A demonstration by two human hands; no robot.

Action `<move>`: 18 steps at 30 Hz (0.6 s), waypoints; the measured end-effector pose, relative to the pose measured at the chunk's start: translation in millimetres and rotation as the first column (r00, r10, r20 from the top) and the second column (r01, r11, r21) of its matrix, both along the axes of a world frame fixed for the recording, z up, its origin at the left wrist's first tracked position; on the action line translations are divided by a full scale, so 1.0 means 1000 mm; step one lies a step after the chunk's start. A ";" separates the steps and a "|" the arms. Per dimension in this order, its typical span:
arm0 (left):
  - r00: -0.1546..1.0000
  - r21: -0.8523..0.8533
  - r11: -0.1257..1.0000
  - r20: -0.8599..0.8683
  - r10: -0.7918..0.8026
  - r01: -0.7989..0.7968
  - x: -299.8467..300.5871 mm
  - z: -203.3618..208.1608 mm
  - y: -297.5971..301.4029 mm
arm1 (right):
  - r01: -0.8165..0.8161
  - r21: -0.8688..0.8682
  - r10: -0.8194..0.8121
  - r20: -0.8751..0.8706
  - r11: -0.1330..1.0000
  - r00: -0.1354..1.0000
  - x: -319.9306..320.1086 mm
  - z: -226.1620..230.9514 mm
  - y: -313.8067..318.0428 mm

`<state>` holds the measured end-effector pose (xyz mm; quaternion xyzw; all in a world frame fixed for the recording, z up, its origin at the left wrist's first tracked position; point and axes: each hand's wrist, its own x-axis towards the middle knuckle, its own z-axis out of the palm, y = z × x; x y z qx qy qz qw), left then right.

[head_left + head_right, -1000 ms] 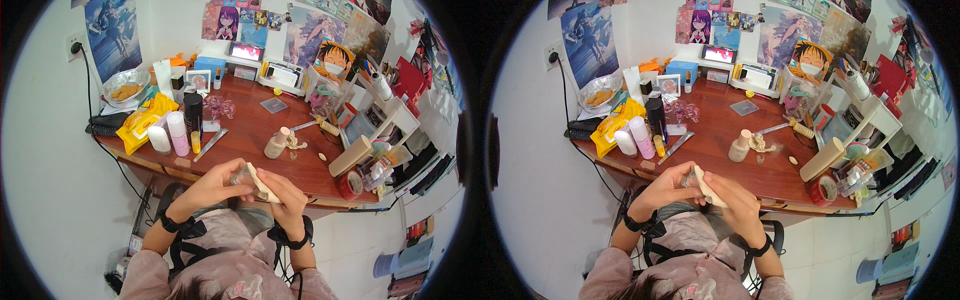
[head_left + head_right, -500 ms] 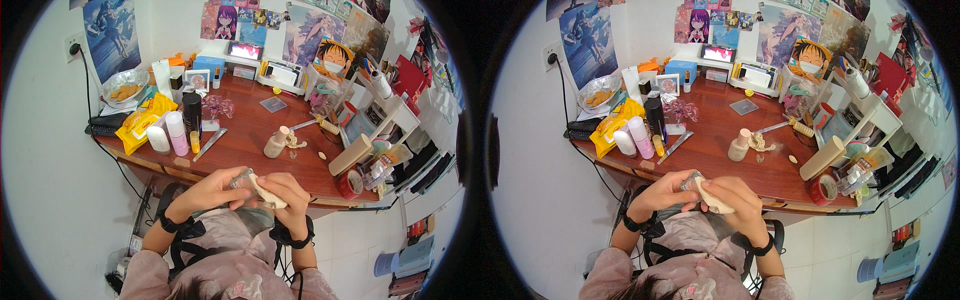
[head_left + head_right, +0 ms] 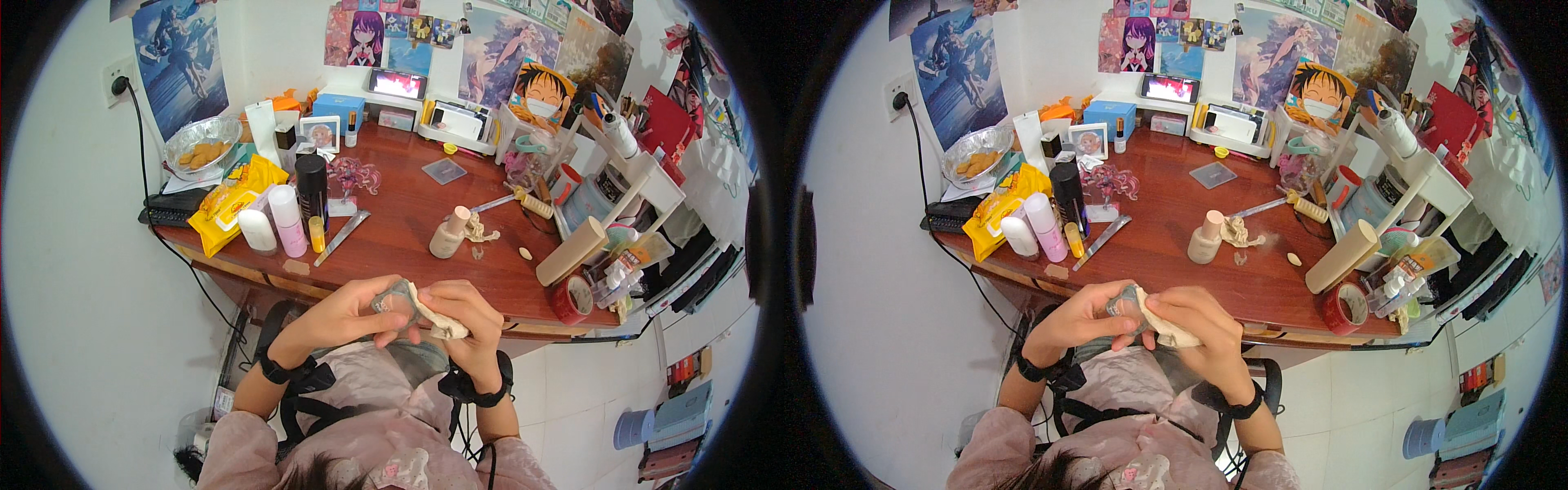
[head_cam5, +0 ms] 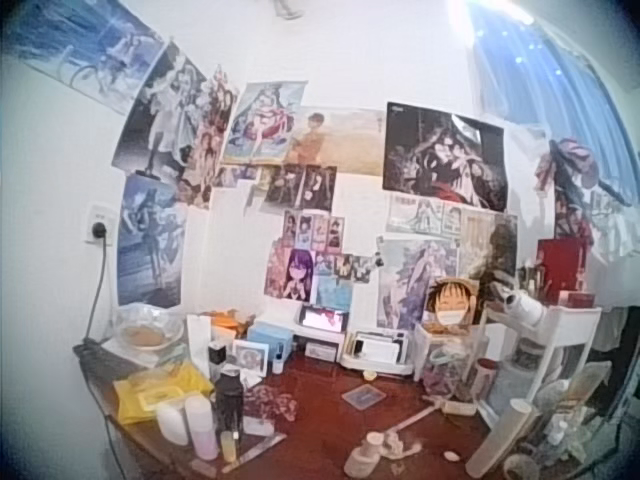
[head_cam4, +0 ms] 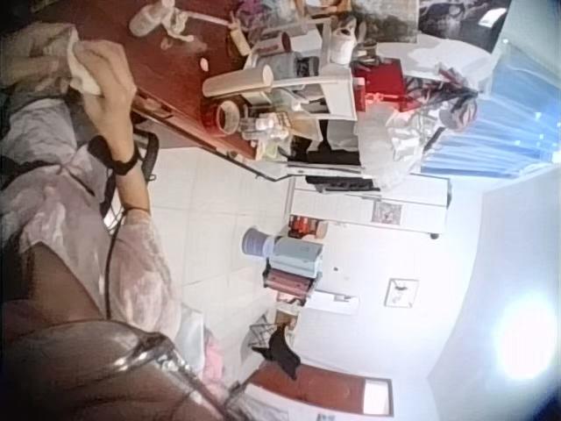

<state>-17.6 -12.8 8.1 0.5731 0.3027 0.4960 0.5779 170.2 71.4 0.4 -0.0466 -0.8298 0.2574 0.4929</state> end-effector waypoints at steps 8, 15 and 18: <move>0.998 -0.060 0.997 0.040 0.048 -0.046 0.003 -0.005 0.000 | 0.139 0.214 -0.147 0.022 0.967 0.989 -0.002 0.003 -0.003; 0.964 -0.228 0.950 0.109 0.244 -0.215 0.012 -0.012 -0.001 | 0.017 0.329 -0.139 0.351 0.944 0.926 -0.011 0.006 -0.004; 0.971 -0.236 0.954 0.107 0.214 -0.185 0.005 -0.024 0.004 | -0.025 0.345 -0.129 0.416 0.938 0.900 -0.011 0.005 -0.003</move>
